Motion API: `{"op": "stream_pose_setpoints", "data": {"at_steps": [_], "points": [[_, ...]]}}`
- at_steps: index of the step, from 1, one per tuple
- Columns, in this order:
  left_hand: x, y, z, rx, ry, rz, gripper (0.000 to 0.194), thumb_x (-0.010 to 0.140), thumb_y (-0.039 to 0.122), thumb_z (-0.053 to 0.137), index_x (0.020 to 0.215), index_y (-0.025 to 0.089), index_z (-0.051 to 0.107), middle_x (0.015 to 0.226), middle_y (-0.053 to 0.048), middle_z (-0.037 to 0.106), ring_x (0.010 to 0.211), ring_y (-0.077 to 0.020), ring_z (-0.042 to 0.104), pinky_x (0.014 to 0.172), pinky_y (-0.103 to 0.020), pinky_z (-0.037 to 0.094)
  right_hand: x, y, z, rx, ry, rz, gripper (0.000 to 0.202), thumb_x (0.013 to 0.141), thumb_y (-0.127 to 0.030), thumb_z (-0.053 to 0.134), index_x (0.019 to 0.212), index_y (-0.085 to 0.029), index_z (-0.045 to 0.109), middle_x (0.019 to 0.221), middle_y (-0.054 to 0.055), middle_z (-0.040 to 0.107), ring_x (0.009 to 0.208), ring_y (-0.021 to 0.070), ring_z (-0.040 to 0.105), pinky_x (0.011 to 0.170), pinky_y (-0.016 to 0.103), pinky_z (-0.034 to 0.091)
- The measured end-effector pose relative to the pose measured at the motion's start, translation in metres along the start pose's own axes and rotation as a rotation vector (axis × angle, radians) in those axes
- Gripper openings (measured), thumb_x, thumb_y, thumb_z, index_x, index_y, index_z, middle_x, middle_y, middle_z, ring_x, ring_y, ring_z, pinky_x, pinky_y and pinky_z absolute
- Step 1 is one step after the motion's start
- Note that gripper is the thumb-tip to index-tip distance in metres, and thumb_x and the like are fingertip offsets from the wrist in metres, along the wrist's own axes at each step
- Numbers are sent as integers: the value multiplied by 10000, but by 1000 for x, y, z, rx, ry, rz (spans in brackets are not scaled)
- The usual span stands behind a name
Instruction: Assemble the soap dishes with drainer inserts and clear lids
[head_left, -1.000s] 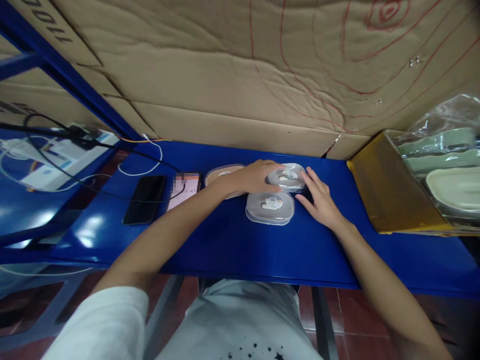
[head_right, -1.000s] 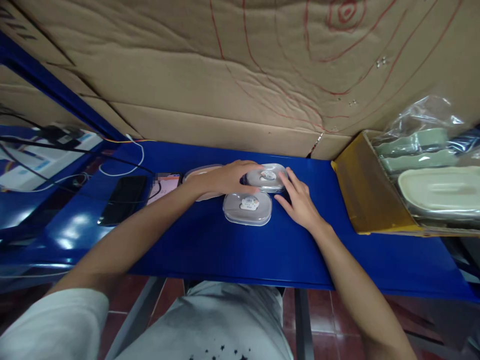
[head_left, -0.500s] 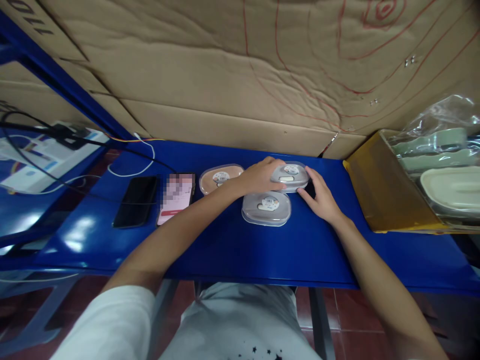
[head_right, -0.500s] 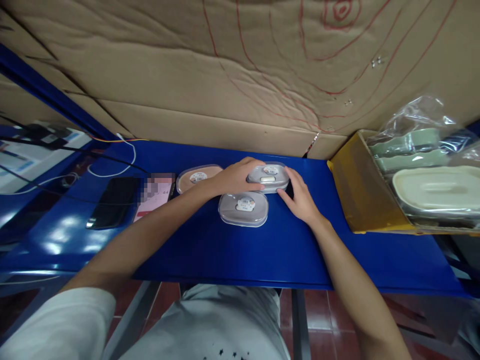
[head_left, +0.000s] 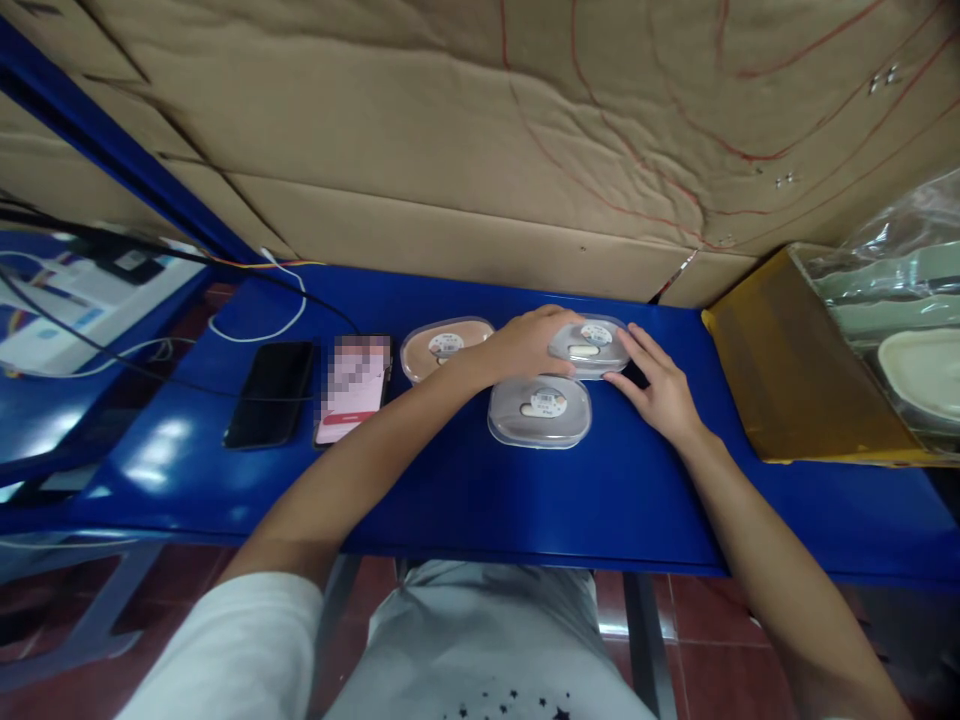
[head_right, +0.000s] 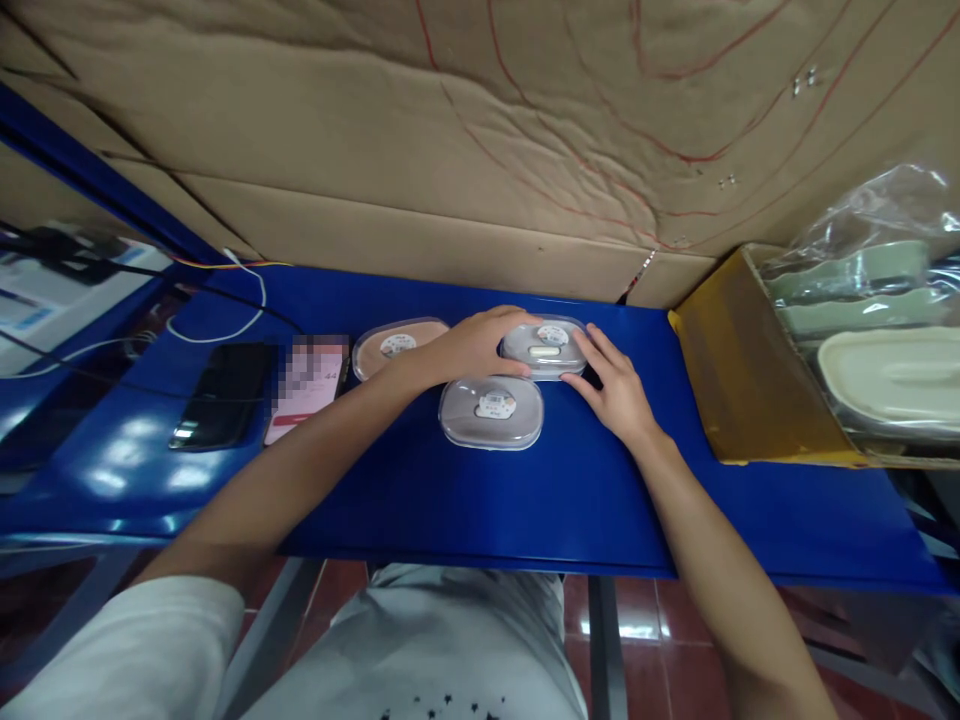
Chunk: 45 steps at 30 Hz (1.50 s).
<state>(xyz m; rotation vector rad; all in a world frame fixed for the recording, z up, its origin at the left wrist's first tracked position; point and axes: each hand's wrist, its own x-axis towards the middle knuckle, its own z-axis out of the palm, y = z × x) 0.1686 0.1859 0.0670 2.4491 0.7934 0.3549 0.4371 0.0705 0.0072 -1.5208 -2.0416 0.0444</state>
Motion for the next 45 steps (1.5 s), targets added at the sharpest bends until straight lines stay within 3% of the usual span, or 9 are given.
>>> {"op": "stream_pose_setpoints", "data": {"at_steps": [6,14,19,23,28,33,37,41,45], "points": [[-5,5,1,139,-24,7,792,864,302,860,1561,224,494,1595,-167,553,1417,-354,608,1123,-463,513,-1,0,1,-42,18,-34,709,1061,-527,642,1704,-352,399,1717,117,476,1550,348,510,1245,586,476],[-15,16,0,302,-34,-9,683,970,326,785,1576,206,492,1627,-225,526,1371,-380,665,1068,-451,555,0,-4,1,-57,-5,-47,697,1091,-492,597,1725,-334,354,1751,123,419,1573,355,475,1263,589,454],[-18,14,-2,245,-55,-8,762,968,358,795,1628,222,439,1693,-241,446,1453,-415,600,1122,-486,529,0,-6,0,-23,-32,-16,708,1096,-520,568,1735,-331,329,1777,112,373,1600,356,435,1288,594,419],[-19,13,0,197,-35,4,733,968,292,761,1624,243,439,1663,-205,475,1421,-389,624,1110,-475,540,0,-7,0,-43,-49,-7,716,1099,-524,549,1743,-325,307,1781,124,363,1603,368,428,1266,621,430],[-18,9,-3,161,-63,5,736,998,310,715,1654,251,385,1709,-189,412,1493,-378,556,1171,-480,496,0,-14,1,-119,-63,-78,703,1097,-476,562,1739,-347,308,1826,120,247,1646,402,330,1269,665,362],[-35,27,-16,206,-117,-17,692,1110,461,560,1709,222,310,1770,-232,311,1583,-413,438,1211,-520,439,2,-22,-4,-167,-83,-97,588,1102,-522,535,1656,-338,463,1735,126,448,1621,380,380,1261,638,335],[-71,62,-7,301,-212,48,773,1011,633,682,1633,230,461,1659,-227,493,1427,-437,593,1158,-558,465,3,-22,-15,-186,41,14,473,1096,-557,519,1437,-257,650,1572,163,614,1552,389,472,1222,617,351],[-88,73,5,389,-241,70,910,881,521,877,1640,261,447,1606,-201,560,1400,-418,613,1145,-524,461,3,-20,-23,-211,189,124,372,1107,-531,483,1119,-238,711,1392,162,716,1430,382,582,1164,591,377],[-60,56,4,416,-150,105,780,957,393,816,1629,226,457,1685,-214,469,1503,-384,538,1213,-490,414,3,-18,-25,-242,213,177,356,1097,-528,479,1079,-244,692,1259,143,766,1211,364,682,1075,573,435]]}}
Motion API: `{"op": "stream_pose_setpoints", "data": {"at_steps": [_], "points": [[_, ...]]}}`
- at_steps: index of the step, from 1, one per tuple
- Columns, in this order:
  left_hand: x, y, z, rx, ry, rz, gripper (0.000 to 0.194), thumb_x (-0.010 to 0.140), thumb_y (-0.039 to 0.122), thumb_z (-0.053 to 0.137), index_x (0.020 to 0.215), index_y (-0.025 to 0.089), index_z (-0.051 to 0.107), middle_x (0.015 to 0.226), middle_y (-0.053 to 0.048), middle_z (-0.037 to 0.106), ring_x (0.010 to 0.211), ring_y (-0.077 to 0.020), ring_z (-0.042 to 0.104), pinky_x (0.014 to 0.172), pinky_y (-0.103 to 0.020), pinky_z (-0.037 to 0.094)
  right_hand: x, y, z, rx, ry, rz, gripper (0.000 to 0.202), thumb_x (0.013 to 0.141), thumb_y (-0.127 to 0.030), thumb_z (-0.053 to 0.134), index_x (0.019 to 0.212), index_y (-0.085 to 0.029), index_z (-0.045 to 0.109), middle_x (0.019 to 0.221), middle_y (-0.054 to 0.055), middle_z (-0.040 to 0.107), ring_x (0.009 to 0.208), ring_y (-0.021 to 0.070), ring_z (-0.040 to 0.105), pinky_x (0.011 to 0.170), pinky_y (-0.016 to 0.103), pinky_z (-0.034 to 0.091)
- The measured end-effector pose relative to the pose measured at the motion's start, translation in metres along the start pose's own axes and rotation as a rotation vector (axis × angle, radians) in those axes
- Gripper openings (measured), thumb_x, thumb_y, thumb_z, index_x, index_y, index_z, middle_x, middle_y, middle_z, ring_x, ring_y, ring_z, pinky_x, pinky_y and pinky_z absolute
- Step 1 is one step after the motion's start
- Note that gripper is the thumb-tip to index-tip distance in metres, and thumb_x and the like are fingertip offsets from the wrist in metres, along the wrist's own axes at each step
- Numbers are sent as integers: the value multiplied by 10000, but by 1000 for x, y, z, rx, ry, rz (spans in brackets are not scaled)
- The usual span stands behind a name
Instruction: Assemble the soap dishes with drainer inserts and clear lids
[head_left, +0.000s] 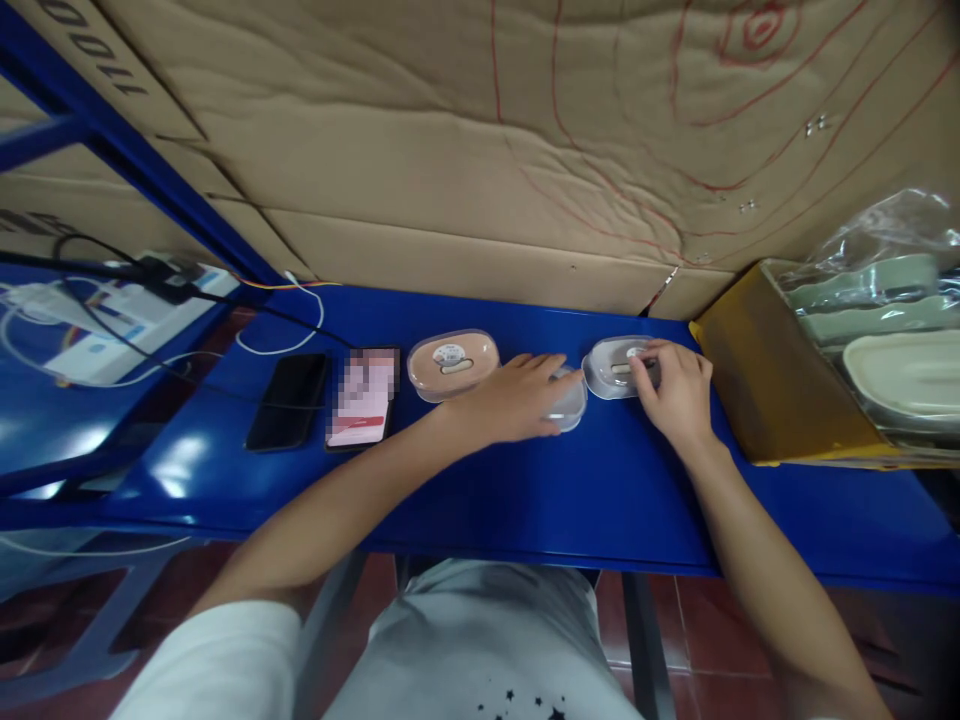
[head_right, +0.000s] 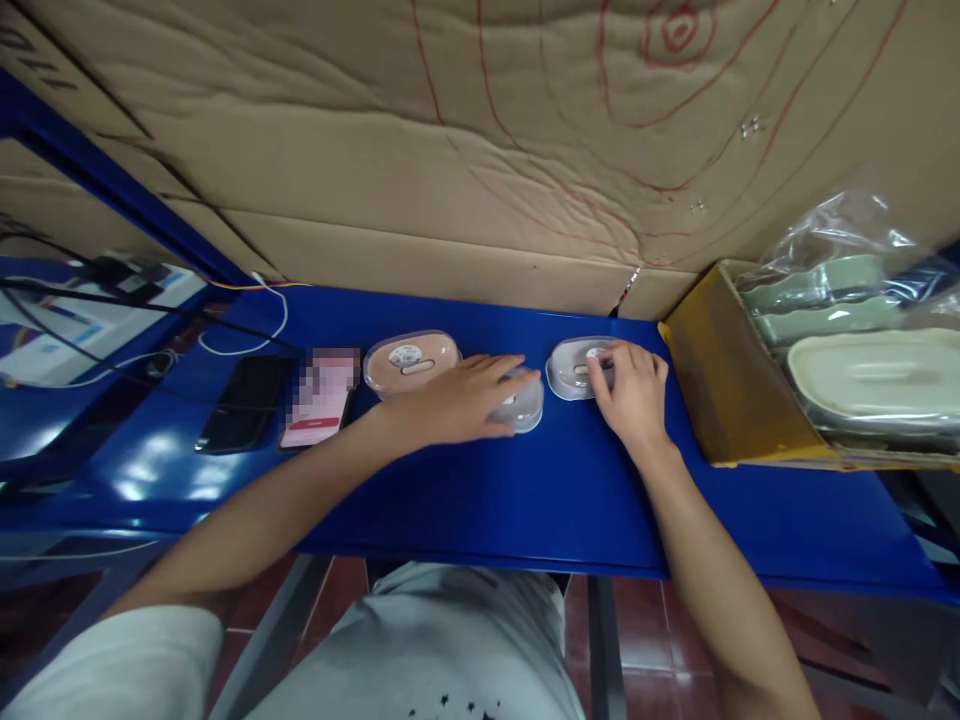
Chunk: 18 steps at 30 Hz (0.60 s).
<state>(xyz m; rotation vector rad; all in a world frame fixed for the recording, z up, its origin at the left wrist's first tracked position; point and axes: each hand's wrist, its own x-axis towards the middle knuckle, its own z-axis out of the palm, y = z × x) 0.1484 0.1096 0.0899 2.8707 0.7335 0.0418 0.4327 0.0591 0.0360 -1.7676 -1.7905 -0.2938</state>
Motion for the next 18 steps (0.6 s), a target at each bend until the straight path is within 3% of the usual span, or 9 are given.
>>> {"op": "stream_pose_setpoints", "data": {"at_steps": [5,8,12,15,18], "points": [[38,-24,-1,108,108,-46,574,1044,245,684,1587,187,508,1702,-198,460,1583,-339,455,1310,-510,313,2,9,-1,-45,17,38,388,1089,-539,461,1103,-232,698,1221,153,768,1136,380,669,1008,560,462],[35,-25,-5,230,147,-115,547,1052,160,601,1591,186,514,1700,-195,463,1569,-356,468,1313,-561,305,2,14,-2,-47,13,39,405,1096,-550,448,1114,-228,694,1225,154,766,1138,384,667,986,554,473],[-12,-3,-3,281,230,-204,536,1088,254,547,1619,191,497,1734,-209,406,1573,-409,444,1310,-640,287,-1,9,-2,-24,-18,11,444,1095,-578,458,1217,-220,691,1330,174,733,1230,404,647,1000,567,484],[-60,23,9,243,323,-460,527,1090,359,559,1607,259,521,1727,-174,433,1553,-421,472,1256,-633,390,-7,-2,-3,-15,-93,-46,517,1095,-593,457,1395,-219,649,1462,199,662,1336,429,591,1068,611,459],[-95,39,25,198,297,-586,538,1083,380,556,1614,304,516,1718,-177,443,1501,-431,531,1137,-639,506,-12,-12,-1,-21,-162,-97,616,1093,-612,443,1563,-225,539,1553,215,587,1412,452,529,1118,644,431]]}}
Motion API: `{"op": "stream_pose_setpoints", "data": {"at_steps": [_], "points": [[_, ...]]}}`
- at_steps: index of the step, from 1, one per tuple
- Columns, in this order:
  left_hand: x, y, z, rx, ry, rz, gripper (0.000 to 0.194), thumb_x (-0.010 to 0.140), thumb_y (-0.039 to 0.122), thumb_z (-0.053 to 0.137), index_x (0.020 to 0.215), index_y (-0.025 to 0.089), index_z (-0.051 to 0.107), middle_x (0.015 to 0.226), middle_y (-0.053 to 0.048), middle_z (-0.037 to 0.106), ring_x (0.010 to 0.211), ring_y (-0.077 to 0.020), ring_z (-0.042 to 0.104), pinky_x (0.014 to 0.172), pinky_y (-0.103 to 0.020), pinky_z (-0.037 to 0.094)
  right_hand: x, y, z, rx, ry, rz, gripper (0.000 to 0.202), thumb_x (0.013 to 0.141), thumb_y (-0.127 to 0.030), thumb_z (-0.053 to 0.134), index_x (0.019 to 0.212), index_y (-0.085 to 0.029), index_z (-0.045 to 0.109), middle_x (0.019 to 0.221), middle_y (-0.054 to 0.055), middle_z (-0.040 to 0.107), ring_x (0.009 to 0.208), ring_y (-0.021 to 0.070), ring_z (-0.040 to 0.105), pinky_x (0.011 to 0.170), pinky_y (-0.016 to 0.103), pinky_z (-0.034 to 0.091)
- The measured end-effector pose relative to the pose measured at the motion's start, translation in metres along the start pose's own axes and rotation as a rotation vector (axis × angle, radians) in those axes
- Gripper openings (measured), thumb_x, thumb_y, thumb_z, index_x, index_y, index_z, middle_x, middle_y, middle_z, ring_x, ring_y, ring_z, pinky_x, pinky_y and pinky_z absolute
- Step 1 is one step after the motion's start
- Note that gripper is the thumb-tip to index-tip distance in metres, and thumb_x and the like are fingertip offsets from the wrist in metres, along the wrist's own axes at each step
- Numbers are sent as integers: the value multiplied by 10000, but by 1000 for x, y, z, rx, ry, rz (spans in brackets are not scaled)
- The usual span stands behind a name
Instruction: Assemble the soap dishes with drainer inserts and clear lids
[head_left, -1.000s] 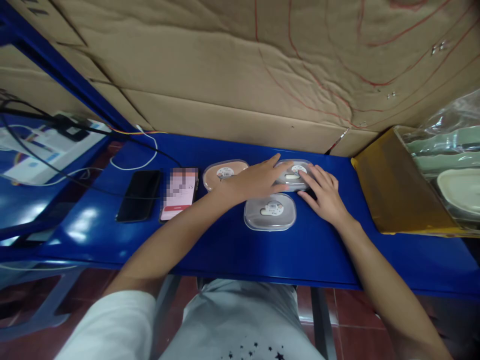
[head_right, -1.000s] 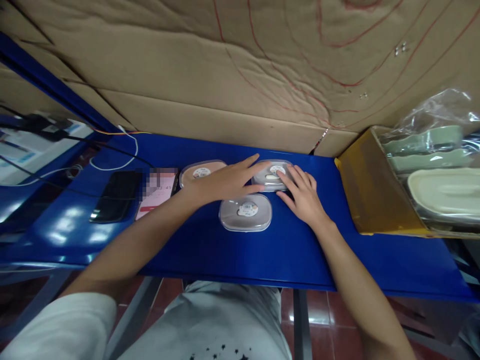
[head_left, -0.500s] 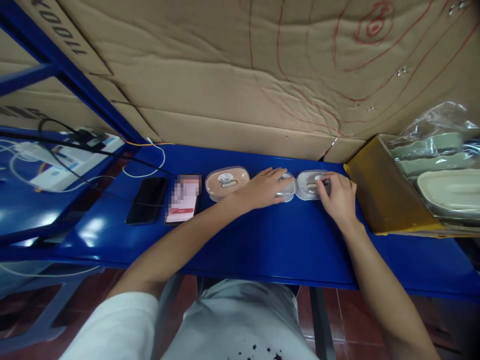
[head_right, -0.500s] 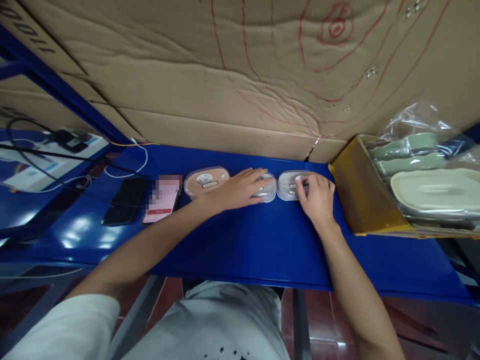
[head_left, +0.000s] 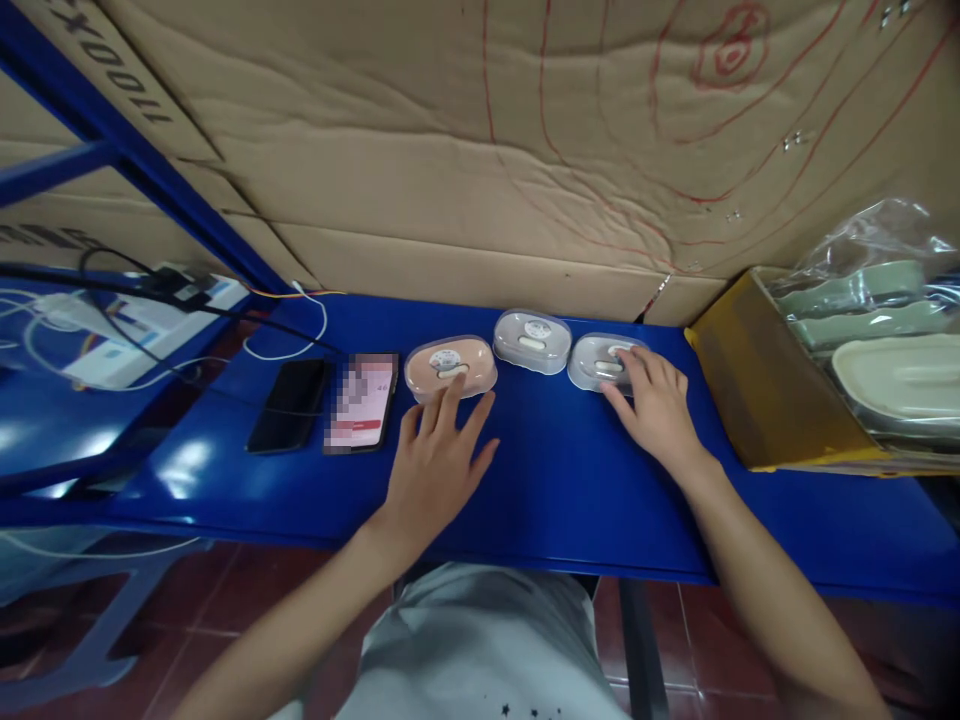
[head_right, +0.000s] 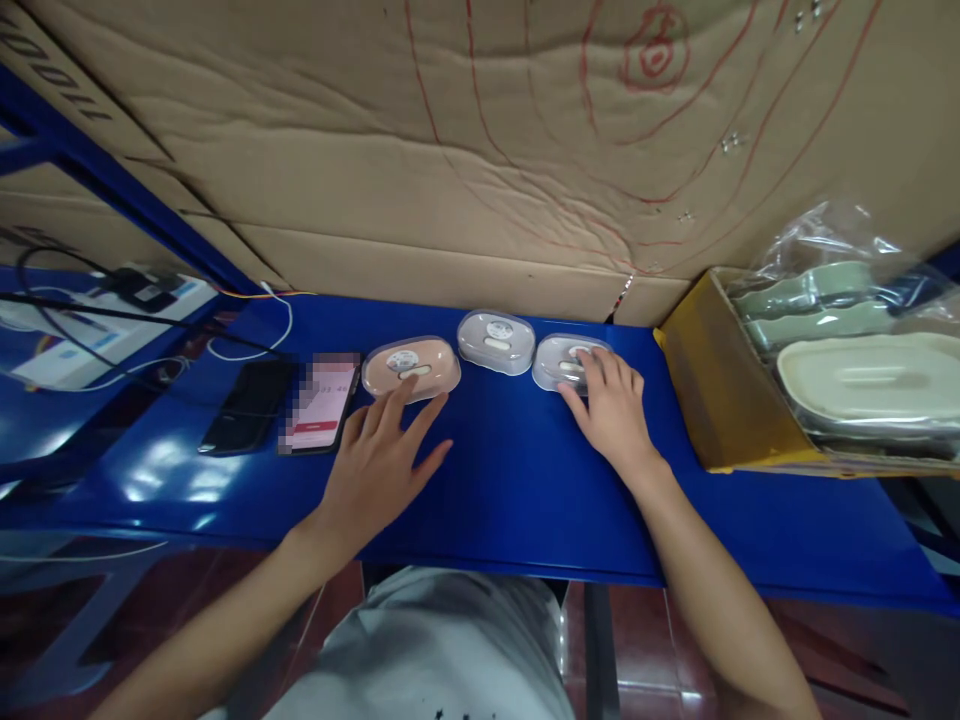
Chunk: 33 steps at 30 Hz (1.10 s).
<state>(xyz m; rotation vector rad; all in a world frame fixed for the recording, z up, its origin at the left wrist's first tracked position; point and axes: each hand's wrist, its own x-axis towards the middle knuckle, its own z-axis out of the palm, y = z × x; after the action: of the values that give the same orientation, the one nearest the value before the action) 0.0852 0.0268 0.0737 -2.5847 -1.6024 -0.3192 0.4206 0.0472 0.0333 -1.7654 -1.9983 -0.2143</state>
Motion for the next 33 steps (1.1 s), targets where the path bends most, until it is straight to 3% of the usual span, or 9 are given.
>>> {"op": "stream_pose_setpoints", "data": {"at_steps": [2,4,10,13,19,25,33], "points": [[-8,-6,6,-17,-36,-5,540,1075,387,567,1606,298,527,1715,-186,444,1474,-435,560,1097,-629,542,-2,-4,3,-6,-21,-22,668,1091,-627,431,1637,-242,452,1588,218,552,1440,460,502,1125,660,428],[-2,-15,13,-35,-55,11,541,1071,401,575,1596,276,537,1723,-191,429,1437,-431,597,1092,-603,557,-3,-5,6,-8,-27,-34,690,1091,-634,427,1674,-265,391,1605,217,532,1458,460,487,1125,670,433],[54,-44,25,16,-81,17,544,1067,392,566,1575,200,556,1769,-227,323,1354,-461,658,1087,-595,554,-2,-5,7,23,-10,-45,640,1101,-593,453,1650,-266,422,1636,218,500,1506,432,473,1162,643,424],[70,-51,29,20,-60,63,536,1081,386,523,1576,182,556,1752,-227,357,1367,-457,650,1098,-588,549,0,-4,0,59,17,-51,598,1105,-554,469,1643,-297,430,1638,198,515,1514,404,491,1178,623,416],[64,-55,41,-142,-55,149,465,1094,360,486,1532,236,581,1638,-170,534,1437,-364,611,1153,-536,540,3,6,-4,68,67,6,542,1097,-522,516,1585,-288,509,1566,175,587,1451,388,550,1166,581,432],[59,-57,47,-188,-103,213,430,1086,326,527,1484,202,632,1569,-174,606,1407,-376,619,1144,-573,529,2,9,10,50,42,-14,540,1084,-537,547,1548,-260,557,1548,180,592,1429,393,547,1136,572,456],[61,-62,56,-173,-75,257,382,1087,344,573,1413,183,690,1510,-164,645,1370,-375,627,1121,-551,525,2,15,-5,77,125,67,534,1091,-544,516,1545,-265,562,1534,172,617,1401,378,587,1139,564,452]]}}
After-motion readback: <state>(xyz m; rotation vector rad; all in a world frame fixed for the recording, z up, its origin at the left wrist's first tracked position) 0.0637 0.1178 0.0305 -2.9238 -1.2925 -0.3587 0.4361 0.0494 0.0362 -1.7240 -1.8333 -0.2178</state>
